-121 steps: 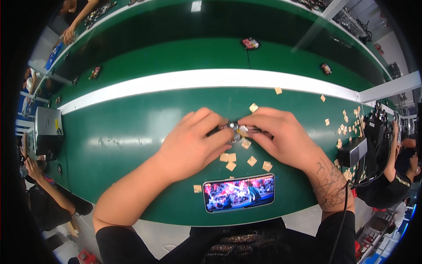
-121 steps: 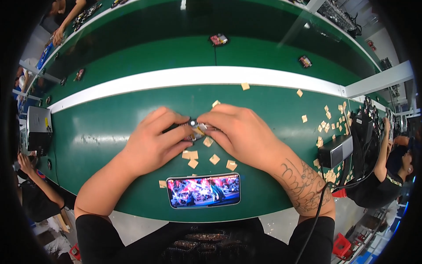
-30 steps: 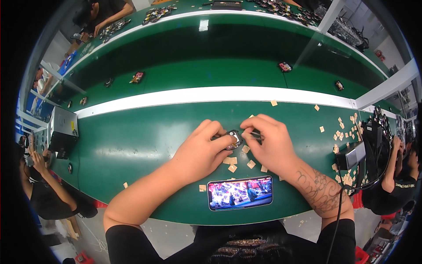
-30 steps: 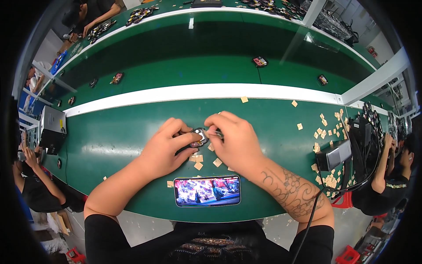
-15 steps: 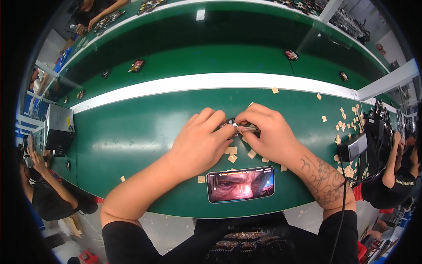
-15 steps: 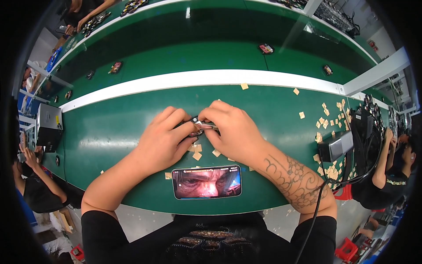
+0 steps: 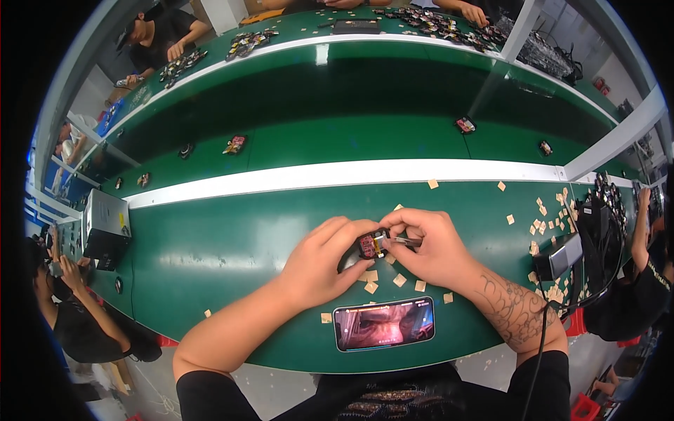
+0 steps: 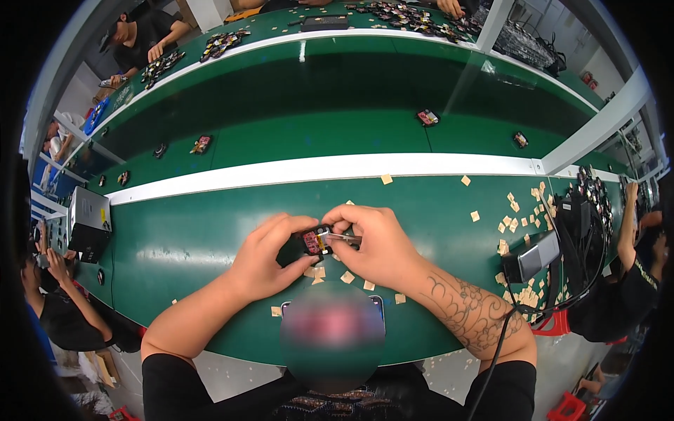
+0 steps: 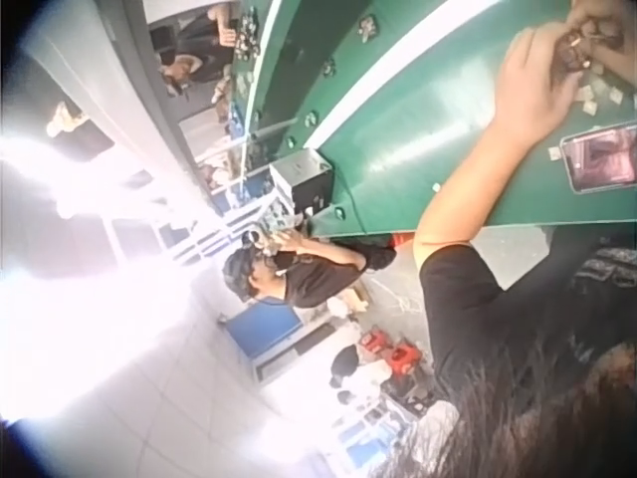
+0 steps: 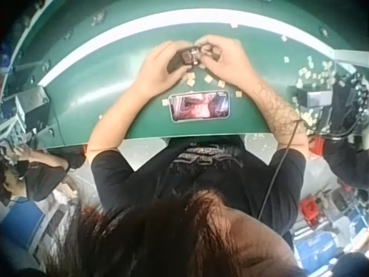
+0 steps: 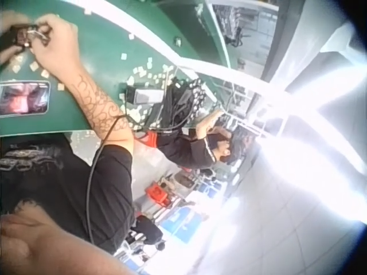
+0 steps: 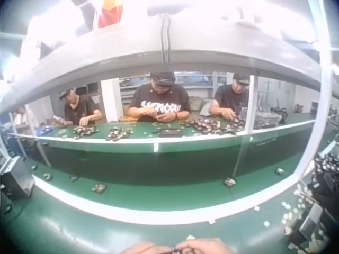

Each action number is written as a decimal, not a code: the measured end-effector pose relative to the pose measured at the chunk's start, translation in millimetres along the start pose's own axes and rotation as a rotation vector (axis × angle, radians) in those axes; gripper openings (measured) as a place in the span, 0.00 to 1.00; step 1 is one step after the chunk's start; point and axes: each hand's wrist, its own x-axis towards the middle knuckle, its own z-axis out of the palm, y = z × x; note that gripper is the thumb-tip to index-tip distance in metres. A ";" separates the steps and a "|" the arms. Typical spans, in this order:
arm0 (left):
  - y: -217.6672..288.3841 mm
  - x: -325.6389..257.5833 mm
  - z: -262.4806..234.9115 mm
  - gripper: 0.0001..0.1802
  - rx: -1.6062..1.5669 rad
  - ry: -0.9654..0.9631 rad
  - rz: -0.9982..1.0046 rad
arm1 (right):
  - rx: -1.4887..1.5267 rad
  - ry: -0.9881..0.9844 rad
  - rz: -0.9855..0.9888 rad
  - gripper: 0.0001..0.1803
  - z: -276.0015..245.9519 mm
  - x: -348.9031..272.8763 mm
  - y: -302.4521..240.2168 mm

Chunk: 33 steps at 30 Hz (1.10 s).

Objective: Assembling small electronic components (possibly speakers or sensors) at a factory workbench.

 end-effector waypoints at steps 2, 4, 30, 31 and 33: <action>2.1 -0.3 1.5 0.30 -0.161 0.005 -0.107 | 0.033 0.012 -0.013 0.12 0.2 1.2 2.0; 1.4 0.0 3.2 0.28 -0.225 -0.010 -0.151 | 0.048 0.018 -0.007 0.11 -0.7 1.5 -0.8; -10.6 13.6 10.9 0.13 -0.123 0.129 -0.252 | -0.179 0.195 -0.187 0.13 3.6 3.3 8.0; -20.6 19.0 11.1 0.12 -0.074 0.185 -0.260 | -0.175 0.203 -0.190 0.13 2.7 4.7 8.0; -39.7 34.8 1.1 0.12 0.093 0.238 -0.258 | -0.228 0.239 -0.287 0.10 0.4 7.2 11.2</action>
